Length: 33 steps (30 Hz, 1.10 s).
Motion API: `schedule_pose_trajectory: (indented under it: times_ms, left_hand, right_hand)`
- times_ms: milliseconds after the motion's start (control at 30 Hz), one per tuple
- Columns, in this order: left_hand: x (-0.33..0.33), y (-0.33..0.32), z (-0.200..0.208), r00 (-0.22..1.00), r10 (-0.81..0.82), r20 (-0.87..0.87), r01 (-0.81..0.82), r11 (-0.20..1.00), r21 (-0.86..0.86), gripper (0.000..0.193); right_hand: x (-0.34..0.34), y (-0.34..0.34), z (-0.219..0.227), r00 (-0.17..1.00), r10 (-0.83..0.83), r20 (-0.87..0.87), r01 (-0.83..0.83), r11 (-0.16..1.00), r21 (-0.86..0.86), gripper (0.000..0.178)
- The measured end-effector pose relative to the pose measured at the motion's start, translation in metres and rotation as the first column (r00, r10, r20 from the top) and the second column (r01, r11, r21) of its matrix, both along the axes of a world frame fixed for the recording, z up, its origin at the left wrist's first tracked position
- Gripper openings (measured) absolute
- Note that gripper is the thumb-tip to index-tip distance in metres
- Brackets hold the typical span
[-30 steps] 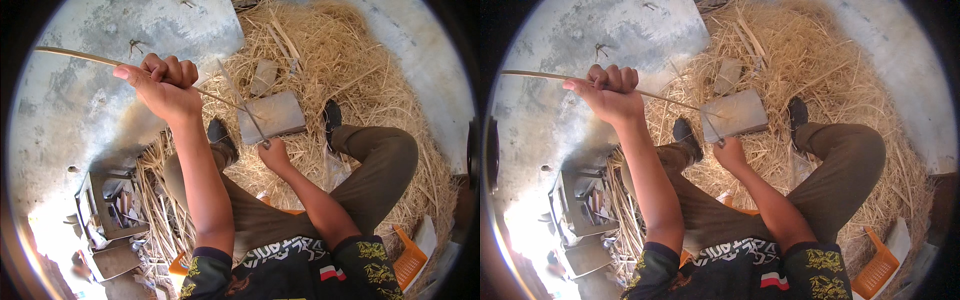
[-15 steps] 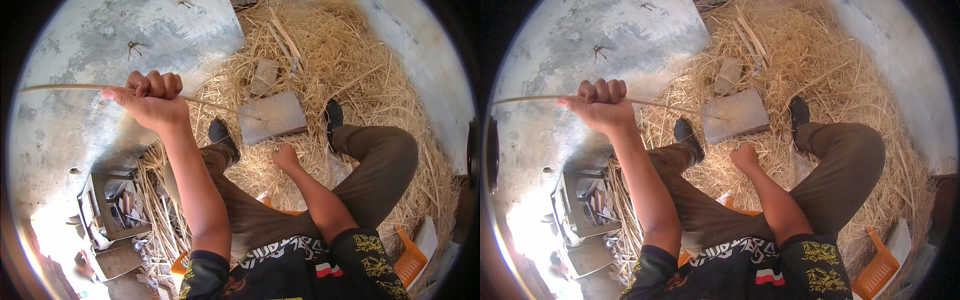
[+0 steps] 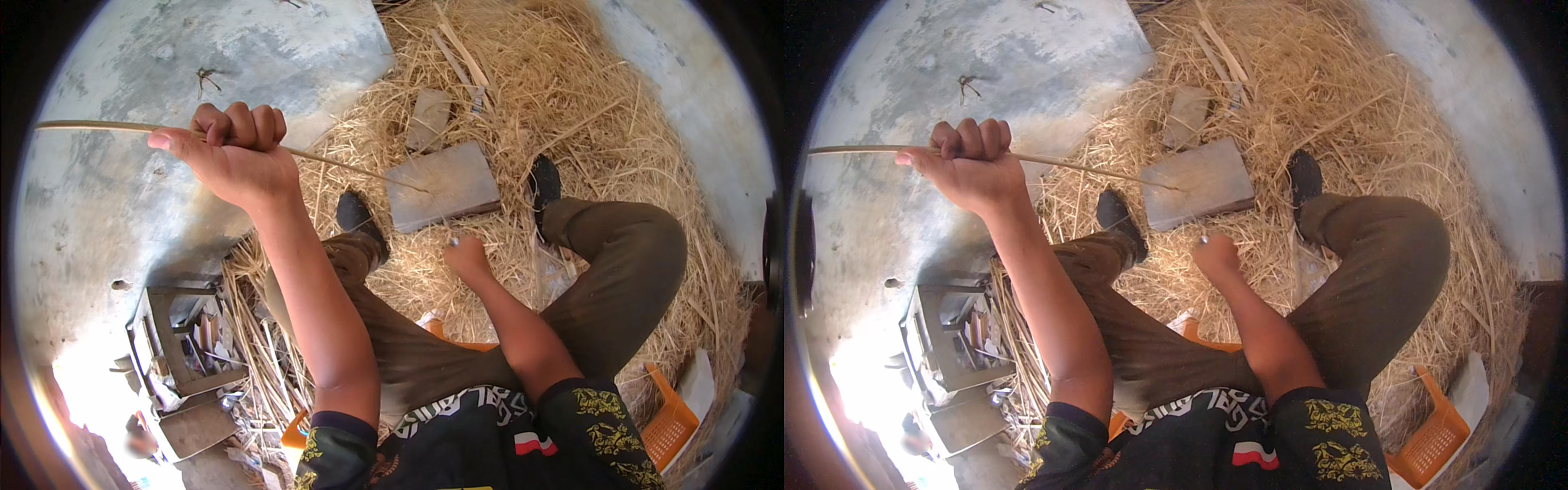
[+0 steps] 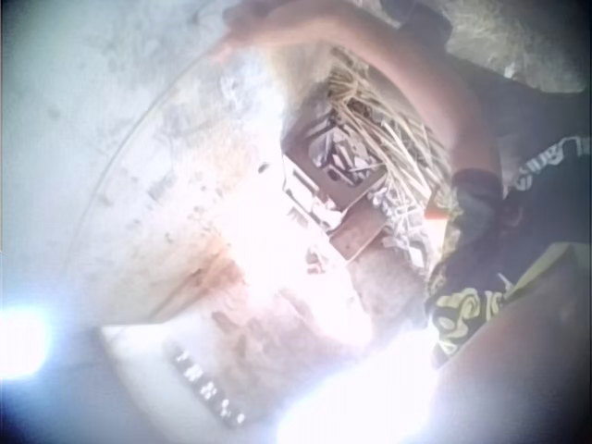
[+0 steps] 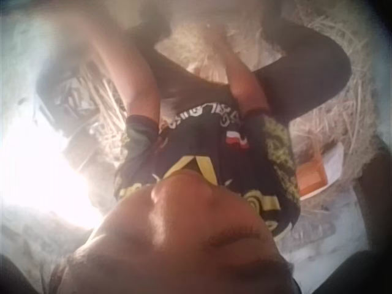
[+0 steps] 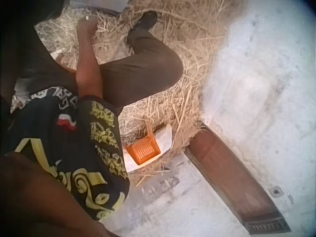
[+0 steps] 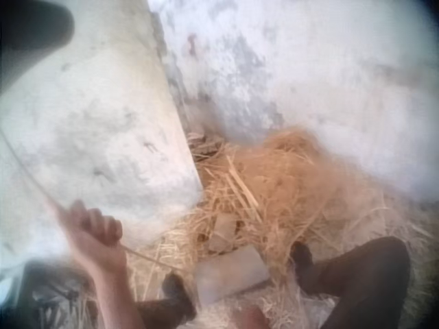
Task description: The person sits on a straw-covered floor and uses a large knife to shave and smooth a long bamboo stick. They repeatedly draw the knife along the stick's length to remove the outer layer, occasionally rotating the stick to work on different sides.
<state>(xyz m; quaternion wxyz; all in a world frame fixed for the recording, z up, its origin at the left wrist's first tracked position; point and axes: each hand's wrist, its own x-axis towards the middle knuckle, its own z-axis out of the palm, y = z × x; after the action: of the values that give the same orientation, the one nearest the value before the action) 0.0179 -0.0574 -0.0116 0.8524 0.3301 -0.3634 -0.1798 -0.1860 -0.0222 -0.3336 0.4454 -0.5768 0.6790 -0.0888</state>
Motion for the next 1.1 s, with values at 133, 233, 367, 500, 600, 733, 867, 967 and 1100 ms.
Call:
schedule_pose_trajectory:
  times_ms: [133,233,367,500,600,733,867,967,1100]
  left_hand:
    - [0.002,-0.004,-0.002,1.0,0.005,0.028,-0.005,1.0,-0.002,0.069]
    - [-0.004,-0.006,0.001,0.999,0.033,0.004,-0.033,0.999,0.01,0.069]
    - [-0.007,-0.004,0.004,0.999,0.039,-0.031,-0.039,0.999,0.01,0.069]
    - [-0.002,-0.004,-0.001,0.999,-0.023,0.029,0.023,1.0,0.004,0.07]
    - [0.001,-0.003,0.0,1.0,-0.013,0.018,0.012,1.0,0.024,0.07]
    - [0.004,-0.001,0.0,0.997,0.082,-0.014,-0.082,0.996,0.032,0.07]
    - [0.013,0.001,-0.003,0.997,0.071,-0.011,-0.071,0.997,0.015,0.069]
    - [0.006,0.0,-0.002,0.995,0.092,-0.029,-0.091,0.995,0.037,0.069]
    - [0.0,0.002,0.0,0.997,0.064,-0.043,-0.063,0.998,0.019,0.066]
  right_hand:
    - [0.023,-0.009,0.043,0.979,0.172,0.107,-0.166,0.984,-0.064,0.03]
    - [0.016,-0.003,-0.009,0.992,0.041,0.122,-0.034,0.998,-0.061,0.03]
    - [-0.009,-0.004,-0.038,1.0,-0.018,-0.005,0.019,0.997,0.081,0.027]
    - [0.022,-0.007,-0.002,0.978,0.047,0.205,-0.05,0.999,0.01,0.032]
    - [0.015,-0.011,0.0,0.98,0.046,0.195,-0.061,0.995,0.077,0.032]
    - [0.016,-0.021,-0.007,0.986,0.028,0.163,-0.037,0.998,0.047,0.032]
    - [0.032,-0.017,0.035,0.98,0.167,0.11,-0.149,0.977,-0.152,0.031]
    - [0.022,-0.017,0.008,0.988,0.149,0.032,-0.15,0.989,0.012,0.031]
    - [0.008,-0.021,-0.002,0.998,0.029,0.059,-0.037,0.991,0.129,0.031]
